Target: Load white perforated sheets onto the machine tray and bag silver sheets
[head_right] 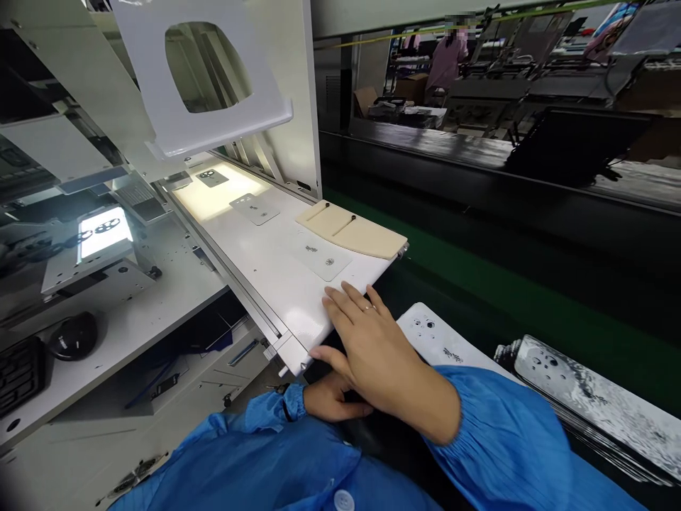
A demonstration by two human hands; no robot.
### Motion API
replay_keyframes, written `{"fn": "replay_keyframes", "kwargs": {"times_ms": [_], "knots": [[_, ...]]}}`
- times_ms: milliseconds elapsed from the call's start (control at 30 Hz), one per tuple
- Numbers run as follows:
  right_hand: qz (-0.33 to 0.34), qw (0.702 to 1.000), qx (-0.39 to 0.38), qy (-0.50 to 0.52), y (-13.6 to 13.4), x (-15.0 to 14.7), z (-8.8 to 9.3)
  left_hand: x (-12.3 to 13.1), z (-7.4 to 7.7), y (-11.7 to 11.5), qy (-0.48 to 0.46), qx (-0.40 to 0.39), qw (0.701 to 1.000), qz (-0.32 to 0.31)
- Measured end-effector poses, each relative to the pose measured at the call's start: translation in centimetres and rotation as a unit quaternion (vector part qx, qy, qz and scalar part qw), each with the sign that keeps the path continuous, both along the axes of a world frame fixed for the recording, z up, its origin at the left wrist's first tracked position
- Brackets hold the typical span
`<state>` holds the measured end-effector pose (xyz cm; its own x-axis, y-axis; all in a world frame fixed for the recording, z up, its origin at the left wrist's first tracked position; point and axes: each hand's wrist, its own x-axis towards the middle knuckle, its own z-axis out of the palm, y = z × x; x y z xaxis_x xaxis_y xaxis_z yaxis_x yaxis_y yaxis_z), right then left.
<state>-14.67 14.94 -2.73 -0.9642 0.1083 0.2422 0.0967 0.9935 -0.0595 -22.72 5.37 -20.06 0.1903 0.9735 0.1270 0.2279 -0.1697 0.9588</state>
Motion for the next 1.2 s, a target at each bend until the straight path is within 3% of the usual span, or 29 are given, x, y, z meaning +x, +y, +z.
{"fn": "replay_keyframes", "kwargs": {"times_ms": [100, 167, 267, 367, 433, 467, 633, 800, 1200], "knots": [[0.015, 0.998, -0.043, 0.038, 0.4, 4.2, -0.5, -0.2, -0.1, 0.1, 0.026, 0.011, 1.000, 0.007], [-0.040, 0.993, -0.091, 0.061, 1.4, 7.5, -0.9, -0.4, 0.0, 0.1, 0.033, 0.020, 0.999, 0.006], [-0.216, 0.964, -0.127, 0.093, 3.0, 13.3, -1.3, -0.3, 0.2, -0.3, 0.022, 0.025, 0.999, 0.016], [-0.429, 0.888, -0.135, 0.096, 3.7, 19.9, -1.6, 0.0, 0.4, -0.7, 0.022, 0.027, 0.999, 0.035], [-0.513, 0.843, -0.152, 0.058, 3.6, 24.0, -2.1, 0.2, 0.5, -0.8, 0.025, 0.032, 0.998, 0.038], [-0.527, 0.834, -0.162, 0.022, 3.5, 25.8, -2.5, 0.2, 0.6, -0.7, 0.028, 0.035, 0.998, 0.036], [-0.526, 0.816, -0.168, -0.170, 3.6, 32.3, -6.3, 0.6, 0.6, -0.6, 0.058, 0.044, 0.997, 0.036], [-0.520, 0.786, -0.158, -0.295, 4.3, 35.0, -9.6, 1.0, 0.7, -0.8, 0.082, 0.049, 0.994, 0.053], [-0.500, 0.802, -0.166, -0.281, 4.1, 36.0, -9.7, 1.0, 0.4, -1.0, 0.092, 0.037, 0.994, 0.052]]}}
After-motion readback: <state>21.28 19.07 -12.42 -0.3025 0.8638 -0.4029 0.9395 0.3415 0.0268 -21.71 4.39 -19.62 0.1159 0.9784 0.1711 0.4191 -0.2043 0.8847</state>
